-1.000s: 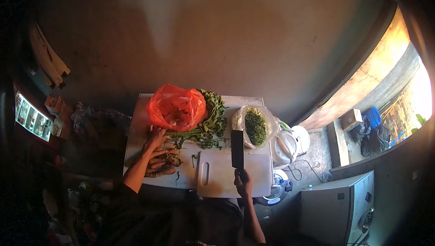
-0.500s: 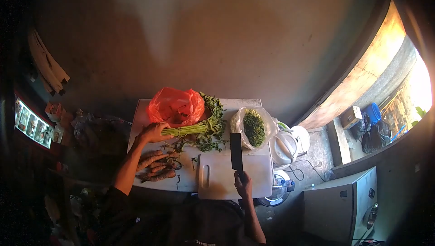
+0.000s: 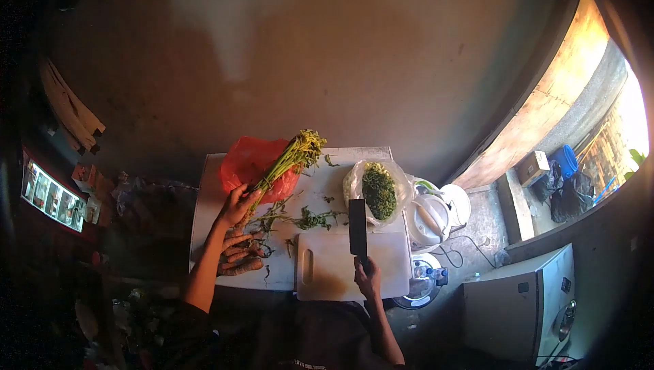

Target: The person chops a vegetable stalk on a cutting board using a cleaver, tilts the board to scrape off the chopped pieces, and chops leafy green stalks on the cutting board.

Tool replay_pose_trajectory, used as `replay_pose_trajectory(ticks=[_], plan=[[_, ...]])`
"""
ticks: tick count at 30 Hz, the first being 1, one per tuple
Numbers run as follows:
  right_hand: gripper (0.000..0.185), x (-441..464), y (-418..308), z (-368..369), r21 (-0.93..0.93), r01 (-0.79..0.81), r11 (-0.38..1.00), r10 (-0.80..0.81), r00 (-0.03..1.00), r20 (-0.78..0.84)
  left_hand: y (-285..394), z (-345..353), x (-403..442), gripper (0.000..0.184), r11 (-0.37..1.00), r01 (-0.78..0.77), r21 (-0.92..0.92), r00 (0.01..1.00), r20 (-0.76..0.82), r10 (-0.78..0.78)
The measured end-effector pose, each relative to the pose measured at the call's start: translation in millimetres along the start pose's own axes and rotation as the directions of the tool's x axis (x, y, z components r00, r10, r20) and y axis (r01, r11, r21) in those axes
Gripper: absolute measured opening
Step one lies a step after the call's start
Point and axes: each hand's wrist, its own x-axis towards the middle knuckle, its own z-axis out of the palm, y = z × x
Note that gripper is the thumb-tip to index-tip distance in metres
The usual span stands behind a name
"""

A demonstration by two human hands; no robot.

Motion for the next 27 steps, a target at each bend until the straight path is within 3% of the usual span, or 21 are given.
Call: replay_pose_trajectory(ticks=[7, 11, 13, 15, 17, 22, 27], plan=[[0.028, 2, -5, -3, 0.098, -0.009, 0.995, 0.006, 0.999, 0.033, -17, 45, -13, 0.035, 1.000, -0.021, 0.009, 0.997, -0.075, 0.022], [0.027, -1, -14, -5, 0.062, -0.036, 0.997, 0.033, 0.999, 0.041, -27, 58, -19, 0.038, 0.997, 0.054, 0.048, 0.998, 0.017, -0.055], [0.028, 0, -11, -7, 0.041, -0.022, 0.999, 0.020, 0.999, 0.043, -22, 62, -23, 0.043, 0.960, 0.045, 0.276, 0.998, 0.040, -0.058], [0.028, 2, -5, -10, 0.021, -0.007, 1.000, 0.006, 0.999, 0.047, -40, 63, -24, 0.044, 0.950, 0.012, 0.312, 0.998, 0.055, -0.031], [0.029, 5, 3, -14, 0.041, -0.041, 0.998, 0.039, 0.998, 0.056, -59, 66, -25, 0.042, 0.770, -0.111, 0.628, 0.992, 0.024, 0.124], [0.029, 7, 1, -21, 0.000, -0.036, 0.999, 0.036, 0.998, 0.047, -81, 51, -20, 0.039, 0.768, -0.113, 0.630, 0.991, 0.013, 0.135], [0.026, 8, -5, -26, -0.055, -0.056, 0.997, 0.059, 0.996, 0.059, -129, 8, -13, 0.038, 0.711, -0.073, 0.700, 0.968, -0.121, 0.218]])
